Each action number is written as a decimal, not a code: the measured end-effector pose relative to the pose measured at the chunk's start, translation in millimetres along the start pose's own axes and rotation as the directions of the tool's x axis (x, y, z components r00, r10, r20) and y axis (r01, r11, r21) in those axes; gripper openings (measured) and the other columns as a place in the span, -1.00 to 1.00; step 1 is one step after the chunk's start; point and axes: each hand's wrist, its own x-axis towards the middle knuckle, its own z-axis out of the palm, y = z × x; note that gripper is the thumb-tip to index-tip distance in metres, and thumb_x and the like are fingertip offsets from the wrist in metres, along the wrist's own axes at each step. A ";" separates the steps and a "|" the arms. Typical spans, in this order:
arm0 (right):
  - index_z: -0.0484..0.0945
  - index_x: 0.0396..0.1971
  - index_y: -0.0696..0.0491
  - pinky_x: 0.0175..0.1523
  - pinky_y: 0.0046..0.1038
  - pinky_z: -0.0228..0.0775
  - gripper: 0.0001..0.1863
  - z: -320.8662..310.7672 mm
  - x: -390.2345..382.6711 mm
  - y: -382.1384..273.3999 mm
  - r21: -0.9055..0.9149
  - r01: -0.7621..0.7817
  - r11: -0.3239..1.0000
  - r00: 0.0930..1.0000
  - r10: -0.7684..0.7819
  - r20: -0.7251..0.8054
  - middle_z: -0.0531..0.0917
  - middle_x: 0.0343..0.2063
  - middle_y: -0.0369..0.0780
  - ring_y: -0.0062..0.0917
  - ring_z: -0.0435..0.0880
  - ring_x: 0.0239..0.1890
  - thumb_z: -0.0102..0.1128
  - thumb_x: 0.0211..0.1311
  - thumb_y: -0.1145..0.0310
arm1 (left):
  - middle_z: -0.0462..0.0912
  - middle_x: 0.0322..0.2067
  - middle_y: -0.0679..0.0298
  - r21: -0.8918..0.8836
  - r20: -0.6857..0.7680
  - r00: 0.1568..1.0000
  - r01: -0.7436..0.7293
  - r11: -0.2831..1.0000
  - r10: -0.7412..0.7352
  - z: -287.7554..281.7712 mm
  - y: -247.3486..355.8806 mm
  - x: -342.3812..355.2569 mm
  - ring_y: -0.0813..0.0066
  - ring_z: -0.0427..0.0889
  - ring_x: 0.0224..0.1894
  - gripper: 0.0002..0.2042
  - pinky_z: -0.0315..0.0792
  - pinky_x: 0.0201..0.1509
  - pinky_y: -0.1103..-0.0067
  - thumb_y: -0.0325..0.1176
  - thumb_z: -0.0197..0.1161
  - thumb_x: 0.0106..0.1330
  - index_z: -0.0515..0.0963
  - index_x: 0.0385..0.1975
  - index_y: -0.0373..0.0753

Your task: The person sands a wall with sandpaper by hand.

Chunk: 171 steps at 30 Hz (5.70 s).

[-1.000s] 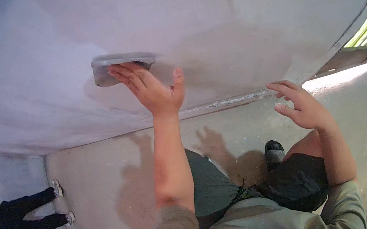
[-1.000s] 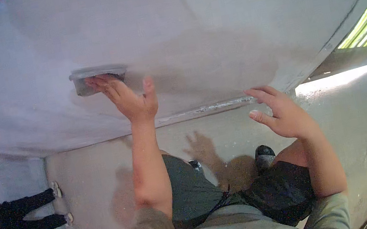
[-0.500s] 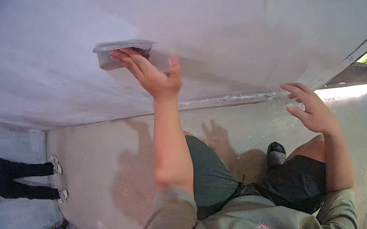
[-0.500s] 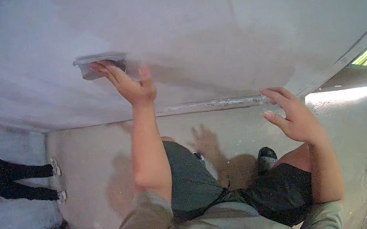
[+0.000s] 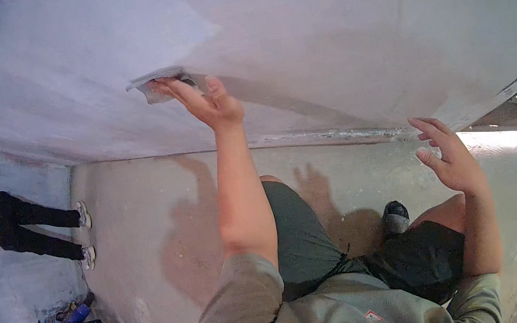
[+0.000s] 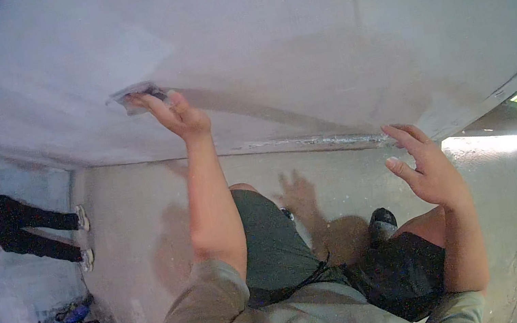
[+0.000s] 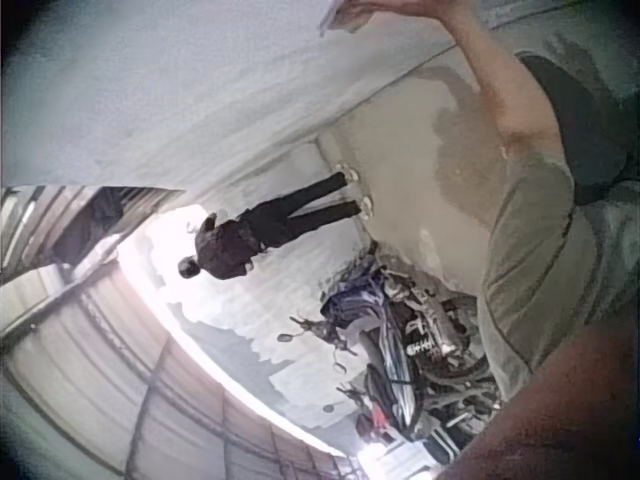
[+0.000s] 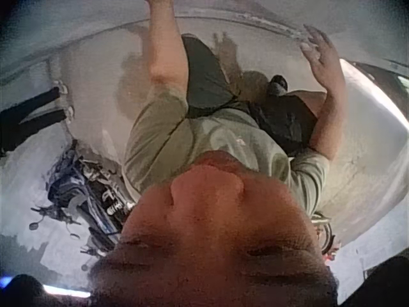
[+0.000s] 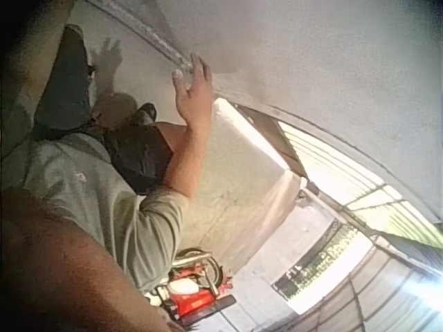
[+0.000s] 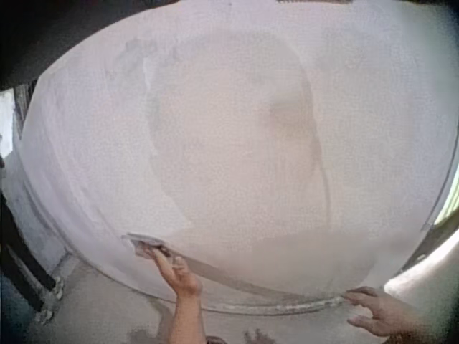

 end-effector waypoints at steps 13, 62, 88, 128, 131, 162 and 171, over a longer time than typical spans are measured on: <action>0.39 0.32 0.08 0.14 -0.23 0.47 -0.40 1.8 -1.2 1.6 -0.030 0.014 0.999 1.000 -0.015 -0.013 0.50 0.18 0.01 -0.16 0.60 0.05 0.26 0.34 0.20 | -0.16 0.54 -0.08 -0.615 0.180 0.563 0.704 0.355 -0.807 -9.6 -13.2 1.9 0.12 -0.13 0.58 -0.09 -0.29 0.60 0.25 0.31 -0.26 0.49 -0.13 0.50 -0.46; 0.36 0.32 0.09 0.28 -0.17 0.38 -0.37 -1.5 -4.6 11.7 -0.038 0.031 0.999 0.999 -0.031 -0.009 0.46 0.21 0.07 0.00 0.49 0.21 0.18 0.40 0.03 | 0.42 0.26 0.00 -0.535 -0.057 0.103 0.836 0.118 -0.993 -6.8 -45.4 -7.7 0.10 0.43 0.20 -0.36 0.33 0.33 0.27 0.00 -0.28 0.51 0.35 0.24 -0.50; 0.31 0.37 0.07 0.34 -0.19 0.33 -0.31 -7.7 -19.8 24.2 -0.105 0.024 0.994 1.000 -0.026 -0.014 0.40 0.27 0.06 -0.03 0.44 0.28 0.11 0.43 -0.07 | -0.05 0.54 0.04 -0.266 -0.009 0.718 0.670 0.694 -0.696 -8.9 -0.7 9.0 0.17 -0.01 0.56 -0.22 0.01 0.57 0.35 0.18 -0.23 0.54 -0.06 0.52 -0.33; 0.28 0.39 0.10 0.34 -0.17 0.34 -0.21 -4.0 -14.4 31.0 -0.113 0.031 0.993 0.999 -0.027 0.034 0.40 0.25 0.17 0.04 0.46 0.26 0.07 0.40 -0.19 | 0.51 0.18 -0.06 -0.338 -0.261 0.182 0.903 0.266 -0.948 -15.9 -94.8 -15.6 0.06 0.57 0.13 -0.56 0.48 0.18 0.28 -0.35 0.19 0.41 0.35 0.22 -0.39; 0.28 0.39 0.10 0.34 -0.16 0.33 -0.21 -2.0 -13.1 29.7 -0.092 0.022 0.996 0.999 -0.018 0.040 0.39 0.26 0.17 0.05 0.45 0.27 0.07 0.40 -0.20 | 0.47 0.21 -0.11 -0.340 -0.236 0.221 0.894 0.293 -0.946 -19.1 -83.7 -12.5 -0.01 0.55 0.17 -0.53 0.48 0.22 0.22 -0.33 0.16 0.42 0.30 0.25 -0.40; 0.41 0.31 0.08 0.20 -0.22 0.42 -0.38 -10.3 -5.2 1.8 0.142 0.178 0.974 0.964 -0.143 -0.226 0.63 0.04 0.04 -0.11 0.66 0.02 0.15 0.41 -0.01 | -0.07 0.54 0.00 -0.583 0.052 0.241 0.796 0.166 -0.969 -11.6 1.5 4.5 0.16 -0.03 0.56 -0.17 -0.14 0.60 0.35 0.27 -0.32 0.54 -0.07 0.52 -0.37; 0.39 0.03 -0.02 -0.18 -0.22 0.56 -0.54 -8.7 -76.4 -120.3 0.517 0.854 -0.059 0.418 -0.513 -0.750 0.70 -0.24 -0.04 -0.20 0.71 -0.25 0.07 0.40 -0.09 | -0.03 0.52 -0.05 -0.446 0.033 0.225 0.875 0.187 -0.974 -4.1 -20.0 -10.0 0.05 0.05 0.54 -0.08 -0.07 0.58 0.32 0.33 -0.33 0.49 -0.05 0.48 -0.48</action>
